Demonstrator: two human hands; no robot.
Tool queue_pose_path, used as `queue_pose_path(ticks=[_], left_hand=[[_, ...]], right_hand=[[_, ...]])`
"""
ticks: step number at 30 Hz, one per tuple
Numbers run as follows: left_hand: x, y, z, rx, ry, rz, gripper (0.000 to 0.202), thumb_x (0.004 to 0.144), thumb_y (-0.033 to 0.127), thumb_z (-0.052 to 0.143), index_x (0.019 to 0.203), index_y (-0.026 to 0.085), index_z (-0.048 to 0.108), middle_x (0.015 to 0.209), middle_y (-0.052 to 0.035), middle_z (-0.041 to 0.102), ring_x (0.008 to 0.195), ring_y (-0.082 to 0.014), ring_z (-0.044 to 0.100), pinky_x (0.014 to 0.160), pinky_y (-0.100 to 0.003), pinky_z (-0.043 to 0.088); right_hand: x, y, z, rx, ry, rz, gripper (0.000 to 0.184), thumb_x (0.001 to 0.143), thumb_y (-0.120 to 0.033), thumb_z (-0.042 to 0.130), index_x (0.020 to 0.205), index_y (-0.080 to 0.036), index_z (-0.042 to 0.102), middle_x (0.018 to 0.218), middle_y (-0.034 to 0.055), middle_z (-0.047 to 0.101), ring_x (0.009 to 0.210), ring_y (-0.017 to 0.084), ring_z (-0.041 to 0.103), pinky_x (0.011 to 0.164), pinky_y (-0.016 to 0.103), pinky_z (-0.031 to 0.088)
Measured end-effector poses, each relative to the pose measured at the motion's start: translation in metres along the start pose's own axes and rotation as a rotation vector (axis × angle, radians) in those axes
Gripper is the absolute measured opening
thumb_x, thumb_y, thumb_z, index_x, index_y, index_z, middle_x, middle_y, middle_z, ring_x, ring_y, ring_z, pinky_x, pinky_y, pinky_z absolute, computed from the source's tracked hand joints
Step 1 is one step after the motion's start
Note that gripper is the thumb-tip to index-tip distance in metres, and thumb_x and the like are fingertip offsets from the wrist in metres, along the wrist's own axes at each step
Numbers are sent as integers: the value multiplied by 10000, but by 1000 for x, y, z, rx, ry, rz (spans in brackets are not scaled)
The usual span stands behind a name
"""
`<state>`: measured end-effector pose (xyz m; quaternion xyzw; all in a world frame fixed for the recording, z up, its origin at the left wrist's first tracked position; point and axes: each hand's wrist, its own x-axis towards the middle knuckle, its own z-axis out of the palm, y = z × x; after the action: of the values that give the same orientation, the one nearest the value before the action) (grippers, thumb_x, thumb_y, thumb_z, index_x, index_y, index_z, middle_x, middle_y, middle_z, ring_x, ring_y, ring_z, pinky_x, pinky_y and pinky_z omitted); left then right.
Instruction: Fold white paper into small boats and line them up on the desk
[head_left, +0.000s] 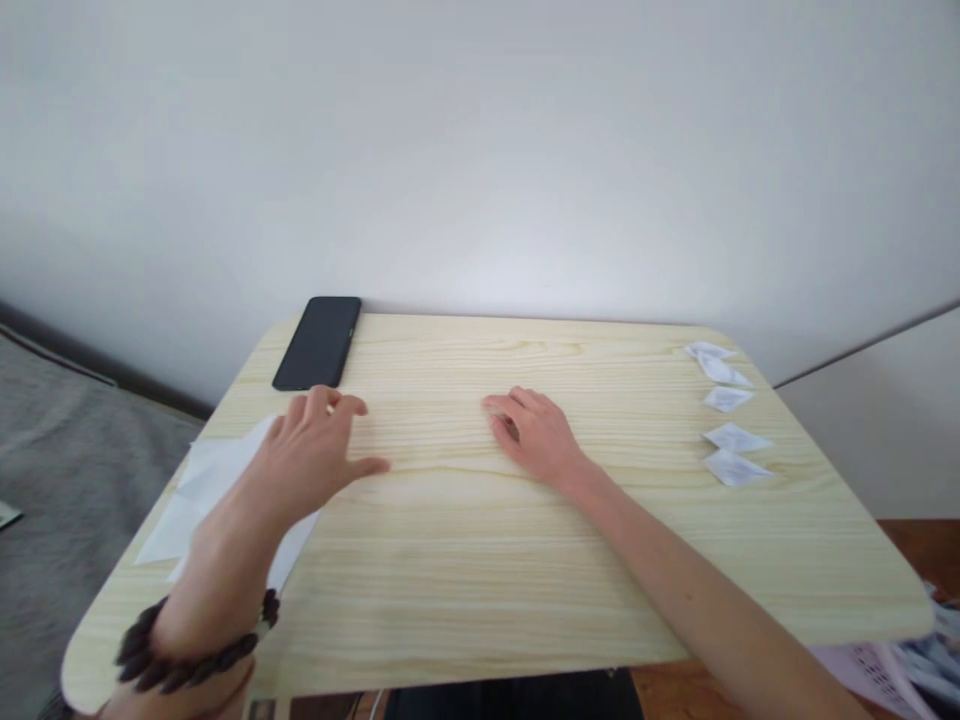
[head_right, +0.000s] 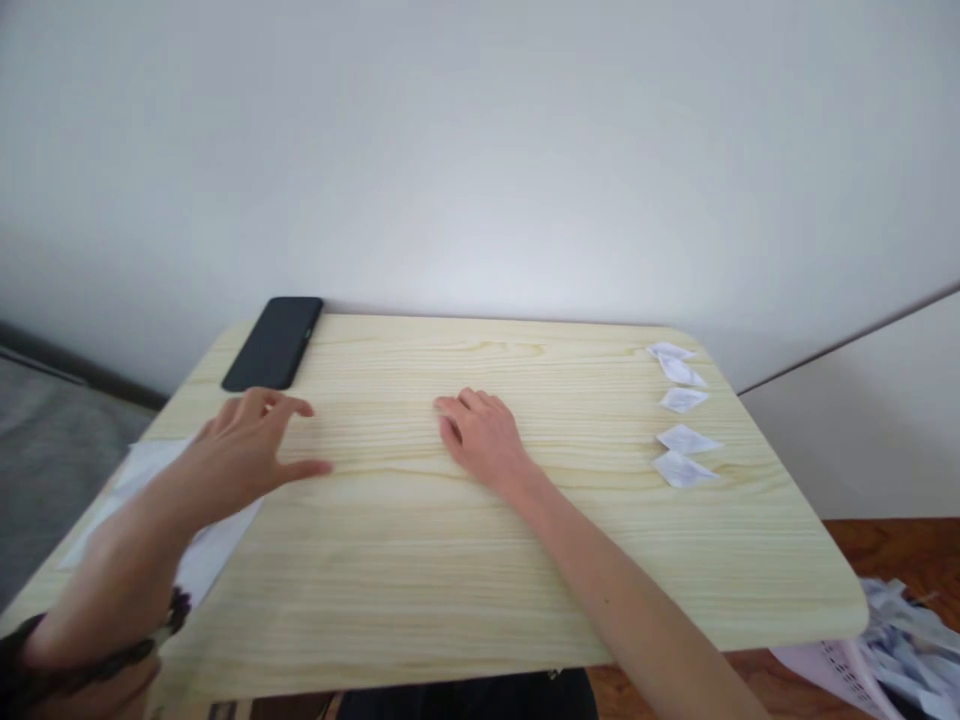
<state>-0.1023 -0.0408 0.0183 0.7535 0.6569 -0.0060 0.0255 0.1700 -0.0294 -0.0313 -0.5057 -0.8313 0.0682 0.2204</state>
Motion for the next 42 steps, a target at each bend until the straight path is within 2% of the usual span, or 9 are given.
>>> queue_pose_path(ticks=[3,7,11,14,20,27,33,38,42], left_hand=[[-11,-37,-3,29,-64,-102,597,652,551,701,1117,196,583,1157,-192,554,1119,-434,521,845,-525,477],[-13,-54,-1,-17,-145,-76,591,657,510,675,1144,194,568,1136,-166,600,1075,-392,571,839,-475,486],[-13,-49,-6,-26,-119,1,454,756,366,597,1160,161,561,1131,-153,639,1059,-321,613,890,-419,470],[-17,-39,-14,55,-98,-83,304,828,247,491,1111,225,601,1092,-129,681,1005,-317,651,796,-408,492],[-31,-11,-22,98,-104,-157,415,805,502,582,1111,230,650,1133,-131,691,950,-395,658,728,-479,506],[-32,6,-20,190,-101,-197,373,882,330,387,914,211,739,740,-138,714,678,-345,675,594,-419,479],[-28,4,-26,206,-124,-212,398,878,304,350,833,200,731,737,-131,702,697,-330,676,606,-394,475],[-31,2,-35,77,-146,-314,374,859,286,383,1098,216,662,897,-153,720,830,-362,668,663,-428,466],[-36,-2,-40,-9,22,-340,382,883,384,375,1178,323,609,978,-86,734,906,-333,659,698,-432,432]], right_hand=[[7,-2,3,-39,12,48,275,948,-274,437,1118,-214,644,892,56,663,784,184,587,747,307,403],[7,-2,3,-18,28,49,272,943,-271,445,1112,-209,649,887,53,669,765,180,592,741,304,400],[5,-2,2,7,27,48,268,938,-264,454,1107,-203,652,875,50,669,748,175,591,740,303,403],[4,-2,2,7,26,57,267,935,-264,459,1108,-206,654,869,46,669,744,176,593,732,304,400],[4,-1,2,19,45,40,261,926,-252,467,1092,-203,662,859,47,668,742,173,593,730,298,402],[4,-1,2,43,59,23,259,923,-254,459,1079,-202,659,856,50,670,741,172,589,728,296,411],[3,0,3,51,48,33,262,931,-266,459,1089,-202,658,870,48,666,739,168,588,736,299,409],[3,1,3,53,34,40,259,924,-253,465,1092,-207,658,862,45,661,742,167,587,731,297,405],[3,1,2,62,24,45,254,925,-249,468,1085,-206,661,859,44,658,723,161,585,717,293,405]])
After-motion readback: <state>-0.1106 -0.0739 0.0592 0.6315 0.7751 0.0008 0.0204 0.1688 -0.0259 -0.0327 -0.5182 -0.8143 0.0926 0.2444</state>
